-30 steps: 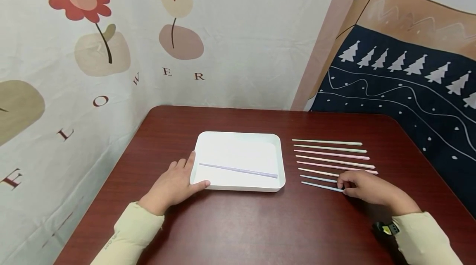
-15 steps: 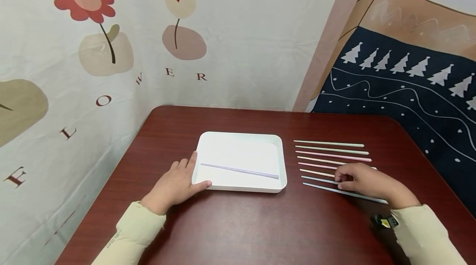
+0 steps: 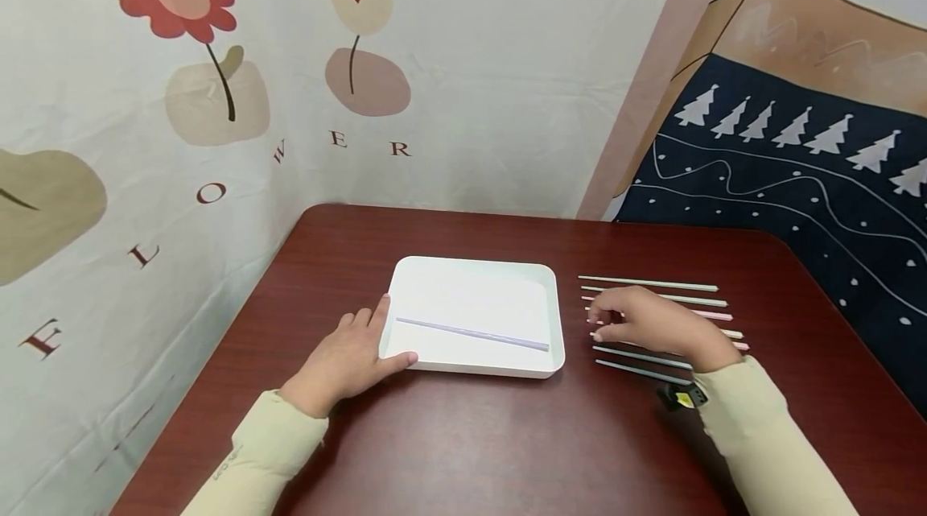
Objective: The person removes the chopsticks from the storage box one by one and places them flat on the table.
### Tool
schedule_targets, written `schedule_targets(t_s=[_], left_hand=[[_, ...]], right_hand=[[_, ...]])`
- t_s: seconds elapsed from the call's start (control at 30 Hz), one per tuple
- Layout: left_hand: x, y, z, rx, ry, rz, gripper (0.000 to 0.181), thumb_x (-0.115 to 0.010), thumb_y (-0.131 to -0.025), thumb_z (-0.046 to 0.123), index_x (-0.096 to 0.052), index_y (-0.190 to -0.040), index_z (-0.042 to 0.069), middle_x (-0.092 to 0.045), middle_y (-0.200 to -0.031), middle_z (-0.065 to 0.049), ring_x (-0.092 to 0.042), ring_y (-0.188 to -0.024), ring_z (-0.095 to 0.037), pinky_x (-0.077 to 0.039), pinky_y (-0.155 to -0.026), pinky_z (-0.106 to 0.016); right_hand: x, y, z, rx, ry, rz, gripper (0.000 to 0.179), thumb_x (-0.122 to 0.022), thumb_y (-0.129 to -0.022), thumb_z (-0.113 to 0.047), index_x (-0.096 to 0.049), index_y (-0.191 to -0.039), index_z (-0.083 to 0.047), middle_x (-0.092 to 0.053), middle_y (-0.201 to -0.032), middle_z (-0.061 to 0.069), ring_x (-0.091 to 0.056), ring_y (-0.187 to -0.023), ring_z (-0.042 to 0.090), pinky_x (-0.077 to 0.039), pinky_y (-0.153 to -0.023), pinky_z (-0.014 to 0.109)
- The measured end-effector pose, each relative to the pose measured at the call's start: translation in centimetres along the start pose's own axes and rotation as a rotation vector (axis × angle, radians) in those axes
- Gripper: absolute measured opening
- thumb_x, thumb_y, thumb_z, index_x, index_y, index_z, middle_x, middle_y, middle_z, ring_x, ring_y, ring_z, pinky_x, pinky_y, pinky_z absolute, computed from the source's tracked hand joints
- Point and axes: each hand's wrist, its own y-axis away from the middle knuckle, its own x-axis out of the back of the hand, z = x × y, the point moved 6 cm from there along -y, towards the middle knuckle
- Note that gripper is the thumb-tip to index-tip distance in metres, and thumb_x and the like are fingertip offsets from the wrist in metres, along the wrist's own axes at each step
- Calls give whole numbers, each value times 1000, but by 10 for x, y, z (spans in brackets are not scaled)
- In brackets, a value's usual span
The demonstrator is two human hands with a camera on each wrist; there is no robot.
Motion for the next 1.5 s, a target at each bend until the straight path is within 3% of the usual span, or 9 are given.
schedule_targets(t_s=[0.3,0.8,1.27,1.5], left_hand=[[0,0,1,1,-3,-5,115,-45,-84,82,-18,-156,-4,-48,-135,-25,-44,-124,-44,-43,-96,-53],[3,1,0,13,-11,-7,115,-45,-84,82,-18,-156,-4,-47,-137,-26,-42,-126,-47,-43,-96,-54],[2,1,1,9,-16,-2,114,-47,-85,80,-20,-156,-4,-48,-135,-25,-44,-124,-43,-43,-96,-51],[1,1,2,8,-18,-6,114,-46,-85,81,-20,-156,-4,-49,-134,-24,-45,-123,-43,-44,-96,-51]], right_hand=[[-6,-45,-33,69,-16,-3,11,-76,-89,-15,-69,-96,-20,-57,-82,-11,-55,-73,9,-49,-64,28],[-15,-111,-72,196,-4,-73,18,-75,-90,-15,-72,-107,-14,-62,-91,-13,-56,-83,10,-49,-72,31],[-49,-150,-80,259,-64,-152,18,-70,-91,-10,-71,-110,-12,-62,-87,-10,-56,-84,8,-48,-72,27],[-63,-161,-84,245,-96,-173,19,-70,-91,-8,-71,-110,-12,-63,-87,-10,-58,-82,9,-48,-73,27]])
